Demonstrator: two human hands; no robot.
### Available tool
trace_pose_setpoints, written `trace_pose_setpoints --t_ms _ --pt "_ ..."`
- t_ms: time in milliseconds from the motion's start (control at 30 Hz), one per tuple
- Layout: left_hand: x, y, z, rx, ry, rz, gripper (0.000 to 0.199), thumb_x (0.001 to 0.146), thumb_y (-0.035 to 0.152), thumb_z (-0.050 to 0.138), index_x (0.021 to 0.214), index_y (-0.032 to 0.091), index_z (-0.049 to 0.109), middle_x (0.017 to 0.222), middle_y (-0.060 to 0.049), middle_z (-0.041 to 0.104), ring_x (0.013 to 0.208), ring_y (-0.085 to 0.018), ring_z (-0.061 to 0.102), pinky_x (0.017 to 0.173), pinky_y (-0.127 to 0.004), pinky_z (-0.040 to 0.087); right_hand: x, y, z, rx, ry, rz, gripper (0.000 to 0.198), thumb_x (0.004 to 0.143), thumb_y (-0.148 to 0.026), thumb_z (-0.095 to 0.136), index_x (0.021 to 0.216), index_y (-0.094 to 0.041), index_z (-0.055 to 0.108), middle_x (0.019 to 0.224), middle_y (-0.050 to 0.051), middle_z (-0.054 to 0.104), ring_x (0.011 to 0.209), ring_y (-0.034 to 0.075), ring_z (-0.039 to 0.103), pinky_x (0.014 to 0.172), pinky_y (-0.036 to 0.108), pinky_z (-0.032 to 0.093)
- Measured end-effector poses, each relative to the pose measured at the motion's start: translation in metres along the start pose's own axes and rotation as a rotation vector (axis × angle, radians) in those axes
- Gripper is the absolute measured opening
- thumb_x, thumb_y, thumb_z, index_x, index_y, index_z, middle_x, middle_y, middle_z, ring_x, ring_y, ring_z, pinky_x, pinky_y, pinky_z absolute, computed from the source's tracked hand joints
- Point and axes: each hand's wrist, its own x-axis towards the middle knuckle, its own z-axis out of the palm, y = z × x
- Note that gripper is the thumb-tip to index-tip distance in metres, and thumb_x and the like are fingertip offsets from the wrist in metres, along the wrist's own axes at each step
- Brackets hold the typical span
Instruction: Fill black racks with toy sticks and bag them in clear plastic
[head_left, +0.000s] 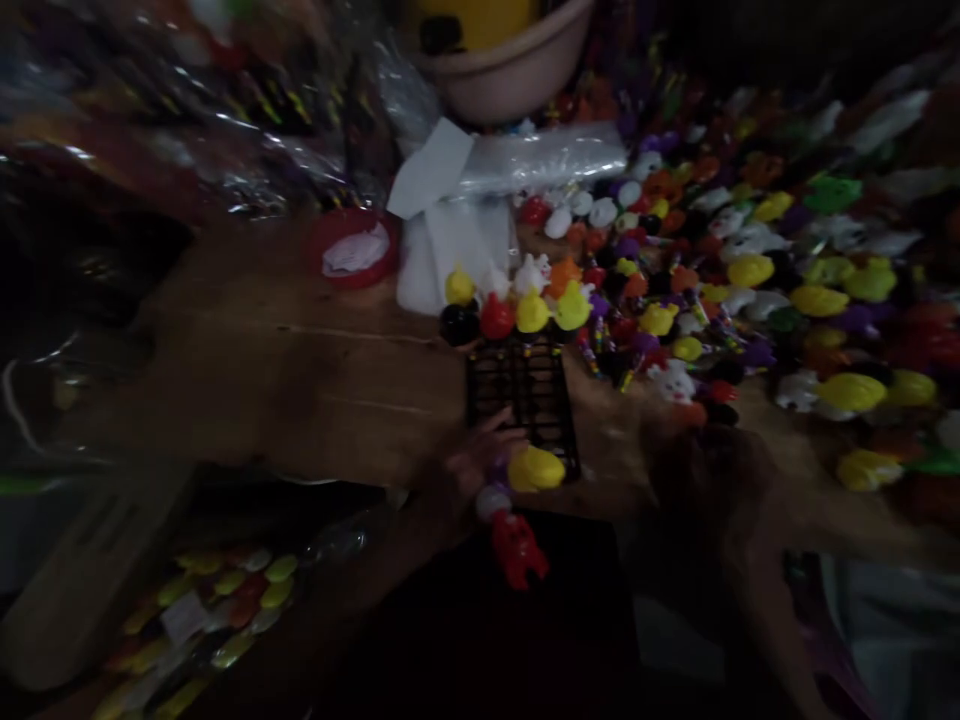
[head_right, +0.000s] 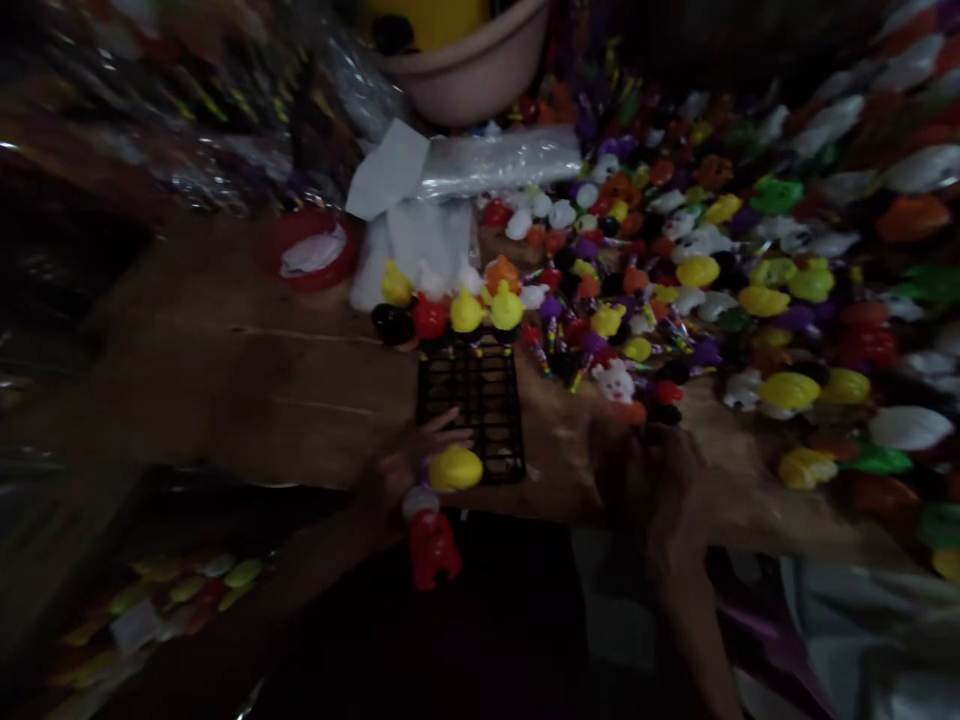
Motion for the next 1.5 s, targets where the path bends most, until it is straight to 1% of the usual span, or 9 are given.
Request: trace_pose_setpoints --t_ms 100,233,333,467,667,867,1067,1300,1500 --pt "0.009 0.004 0.017 0.040 0.068 0.058 0.031 0.104 0.030 0.046 0.125 0.013 0.062 0.123 -0.015 0.071 0.141 -0.026 0.050 0.112 -0.046 0.052 -0.004 -0.017 -0.009 0.023 -0.029 0.080 0.032 0.084 -0.058 0.062 0.087 -0.026 0.060 0.068 0.006 0.061 0.058 0.022 0.055 0.053 0.036 0.039" --pt "0.008 0.006 0.016 0.014 0.086 0.140 0.034 0.106 0.033 0.043 0.124 0.012 0.062 0.126 -0.015 0.070 0.140 -0.025 0.052 0.116 -0.048 0.048 -0.006 -0.054 -0.003 0.143 -0.091 -0.086 0.034 0.088 -0.056 0.058 0.090 -0.022 0.065 0.079 0.008 0.069 0.070 0.025 0.065 0.063 0.039 0.049" --pt "-0.003 0.004 0.000 0.075 0.063 0.183 0.035 0.108 0.029 0.036 0.126 0.014 0.062 0.130 -0.012 0.069 0.141 -0.022 0.050 0.121 -0.047 0.042 -0.006 -0.077 0.018 0.268 -0.116 -0.155 0.032 0.086 -0.053 0.063 0.082 -0.021 0.070 0.077 0.008 0.073 0.070 0.025 0.067 0.064 0.038 0.052" --pt "-0.019 -0.002 -0.020 0.199 -0.016 0.139 0.033 0.106 0.022 0.037 0.128 0.013 0.060 0.131 -0.013 0.068 0.141 -0.020 0.051 0.120 -0.045 0.044 -0.011 -0.105 0.053 0.499 -0.187 -0.110 0.030 0.083 -0.051 0.070 0.085 -0.021 0.075 0.082 0.006 0.075 0.074 0.024 0.069 0.067 0.036 0.056" --pt "-0.026 -0.005 -0.021 0.308 -0.040 0.203 0.036 0.103 0.014 0.035 0.129 0.011 0.059 0.132 -0.013 0.067 0.136 -0.021 0.055 0.120 -0.044 0.043 -0.009 -0.146 0.084 0.670 -0.291 -0.075 0.026 0.084 -0.044 0.070 0.089 -0.019 0.077 0.089 0.004 0.077 0.084 0.022 0.071 0.077 0.033 0.057" --pt "-0.026 -0.007 -0.015 0.273 -0.016 0.151 0.033 0.102 0.014 0.040 0.129 0.013 0.060 0.132 -0.010 0.068 0.135 -0.019 0.056 0.121 -0.043 0.042 -0.003 -0.150 0.093 0.403 -0.253 -0.181 0.028 0.086 -0.045 0.069 0.084 -0.019 0.075 0.082 0.006 0.077 0.071 0.021 0.069 0.068 0.032 0.053" --pt "-0.021 0.002 -0.027 0.277 -0.044 0.146 0.034 0.103 0.013 0.038 0.129 0.011 0.060 0.134 -0.012 0.067 0.132 -0.021 0.059 0.119 -0.044 0.044 -0.006 -0.151 0.096 0.249 -0.170 -0.347 0.031 0.091 -0.047 0.063 0.086 -0.019 0.074 0.084 0.010 0.076 0.071 0.022 0.068 0.070 0.034 0.054" --pt "-0.024 0.003 -0.026 0.278 -0.052 0.161 0.033 0.102 0.012 0.040 0.127 0.009 0.061 0.131 -0.012 0.068 0.131 -0.023 0.060 0.120 -0.048 0.043 -0.004 -0.156 0.092 0.205 -0.275 -0.425 0.031 0.097 -0.044 0.055 0.089 -0.022 0.075 0.082 0.009 0.072 0.073 0.022 0.066 0.069 0.033 0.052" --pt "-0.034 -0.007 -0.022 0.268 -0.097 0.199 0.039 0.101 0.013 0.044 0.138 0.013 0.056 0.135 -0.011 0.066 0.137 -0.022 0.055 0.127 -0.046 0.033 -0.009 -0.153 0.096 0.173 -0.358 -0.421 0.025 0.098 -0.035 0.056 0.083 -0.021 0.071 0.085 0.007 0.071 0.076 0.019 0.066 0.067 0.028 0.050"
